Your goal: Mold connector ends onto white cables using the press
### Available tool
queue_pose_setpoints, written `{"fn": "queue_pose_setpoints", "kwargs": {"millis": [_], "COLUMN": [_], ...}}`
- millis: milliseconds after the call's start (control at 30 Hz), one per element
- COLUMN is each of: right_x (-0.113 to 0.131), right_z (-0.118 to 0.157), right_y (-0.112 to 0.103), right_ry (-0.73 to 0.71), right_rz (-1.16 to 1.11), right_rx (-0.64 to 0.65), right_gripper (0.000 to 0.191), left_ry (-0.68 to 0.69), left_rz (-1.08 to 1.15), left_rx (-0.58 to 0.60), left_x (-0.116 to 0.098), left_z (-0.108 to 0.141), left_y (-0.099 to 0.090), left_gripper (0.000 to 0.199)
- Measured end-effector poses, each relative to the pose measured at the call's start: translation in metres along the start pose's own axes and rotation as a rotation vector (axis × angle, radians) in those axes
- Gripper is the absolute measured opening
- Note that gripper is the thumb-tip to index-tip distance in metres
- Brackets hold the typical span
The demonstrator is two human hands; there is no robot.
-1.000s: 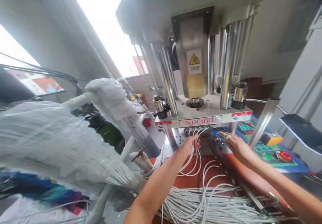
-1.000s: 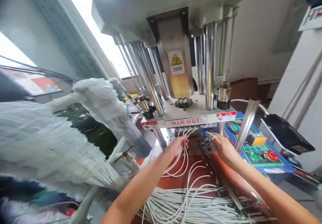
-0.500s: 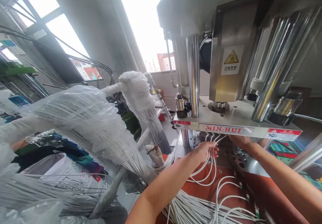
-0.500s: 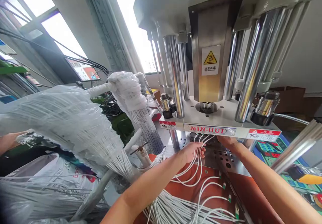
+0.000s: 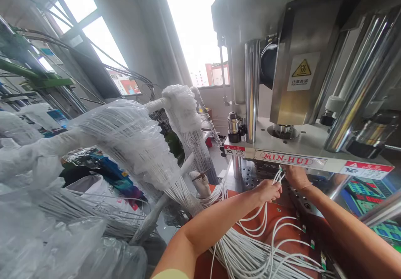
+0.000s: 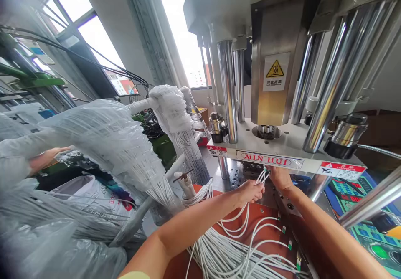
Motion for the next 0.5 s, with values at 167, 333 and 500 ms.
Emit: {"fn": "queue_pose_setpoints", "kwargs": {"millis": [167,333,500], "right_x": [0.003,-0.008,-0.034], "right_z": [0.021,0.058,0.143], "right_y": [-0.009,-0.038,-0.08], "right_ry": [-0.008,0.034,0.141], "right_rz": [-0.008,0.001,0.03], "right_rx": [0.009,0.043,0.091], "right_gripper": [0.027,0.026,0.026], "left_ry": [0.024,0.255,0.567], "left_rz": [-0.155,-0.366,-0.668], "left_rx": [0.277,0.366,-0.482], "left_x": [0.014,-0.01,-0.107], "left_z": [0.038,0.102,0.141], "left_y": [0.042,0.055,-0.088], "left_gripper": [0.035,0.031,0.033]}}
Point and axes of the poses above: each hand's wrist, its own z-axis away from the middle knuckle, its own y-axis out of the palm, x = y × z, the point moved 7 cm from there along -z, towards the middle knuckle, and after that the axes turned 4 degrees about -x, right-handed, at the moved point
